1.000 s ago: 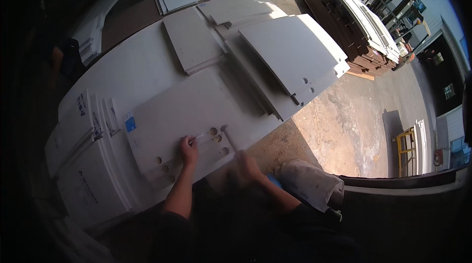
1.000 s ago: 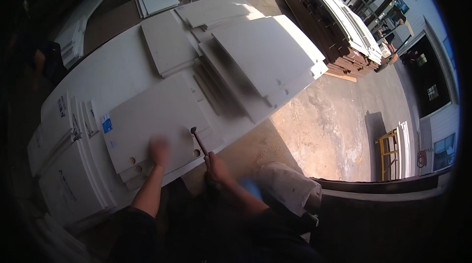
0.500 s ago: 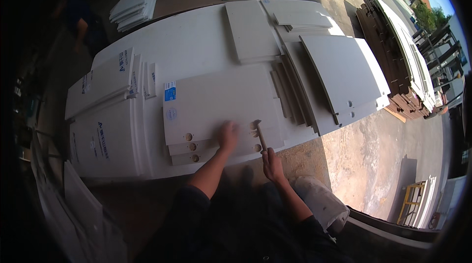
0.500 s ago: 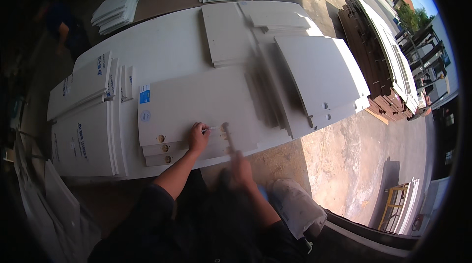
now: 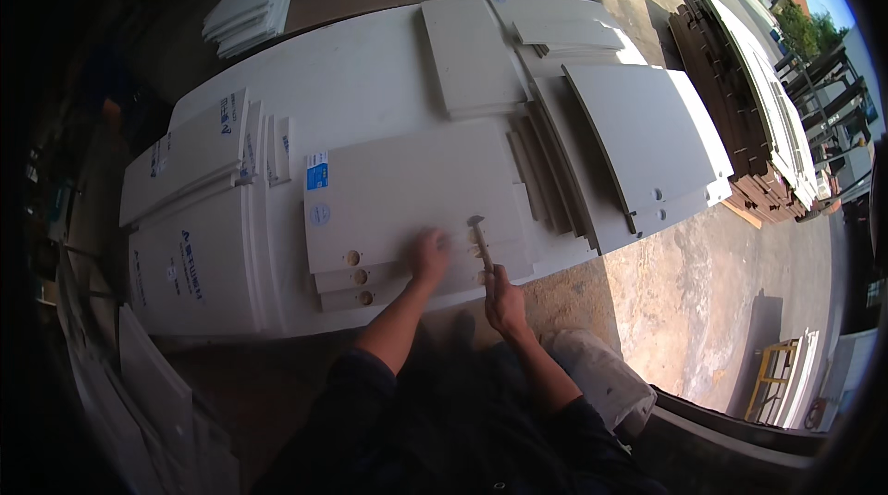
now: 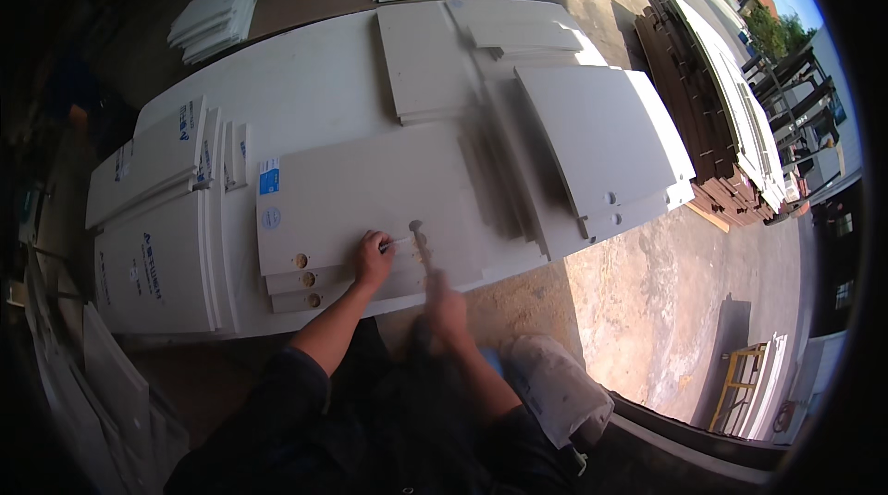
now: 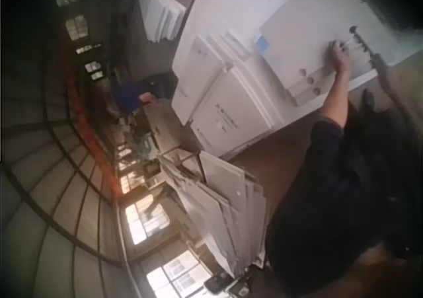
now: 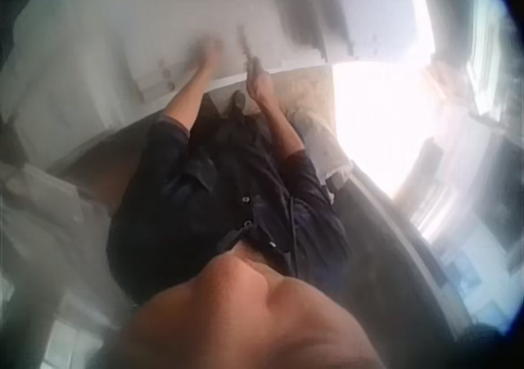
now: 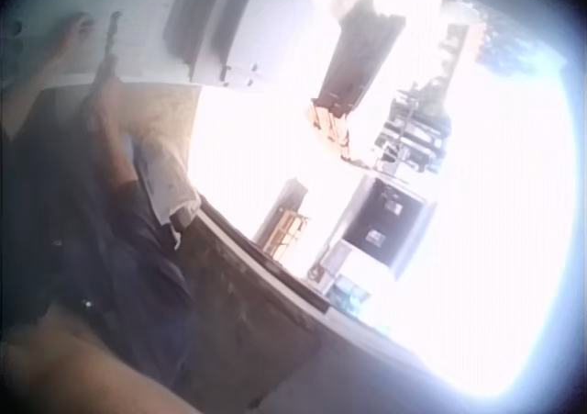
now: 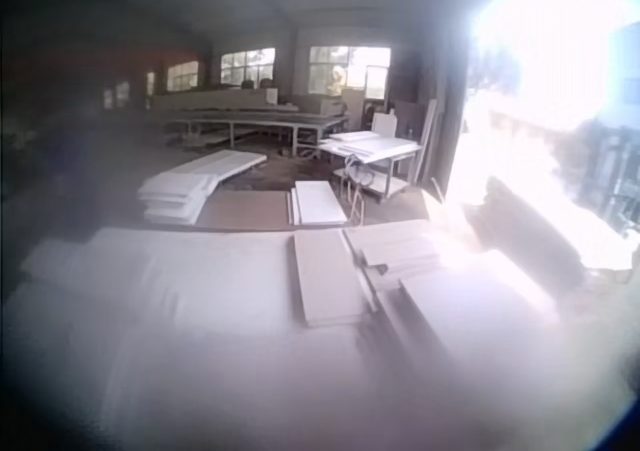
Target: The person uses a hammer to tap white plastic plugs into pre-drilled holes on white cabinet panels. They then use a caulking gun to apply sealant into the holes and insert additional plugs. The person stacks the finished panels and continues the process on a new panel.
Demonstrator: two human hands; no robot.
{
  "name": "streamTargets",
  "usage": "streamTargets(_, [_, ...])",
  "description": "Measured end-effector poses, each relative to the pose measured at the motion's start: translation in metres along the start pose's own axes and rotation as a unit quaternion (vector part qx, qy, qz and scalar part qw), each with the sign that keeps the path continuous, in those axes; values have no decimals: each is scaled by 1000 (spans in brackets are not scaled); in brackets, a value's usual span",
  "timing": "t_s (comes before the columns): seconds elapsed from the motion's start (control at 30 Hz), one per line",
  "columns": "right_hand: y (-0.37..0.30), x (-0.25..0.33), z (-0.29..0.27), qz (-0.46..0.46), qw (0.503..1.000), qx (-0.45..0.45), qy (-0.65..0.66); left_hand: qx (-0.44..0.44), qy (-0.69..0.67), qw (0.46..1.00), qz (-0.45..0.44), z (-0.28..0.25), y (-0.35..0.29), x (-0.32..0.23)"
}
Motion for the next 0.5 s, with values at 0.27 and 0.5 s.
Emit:
streamTargets(0.27, [-8, 20, -11, 14, 1000, -12, -4, 4, -3, 1000, -7, 0, -4, 6])
streamTargets(0.5, [-3, -1, 11, 12, 998, 11, -54, 9, -16, 1000, -5, -10, 0, -12])
Point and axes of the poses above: each hand's wrist, its own y-axis towards the middle knuckle, its own z-axis out of the palm, x = y × z, the point moved 10 cm from there along y, towards the middle knuckle, and after that the axes turned 2 degrees about y, right-handed, at the moved point
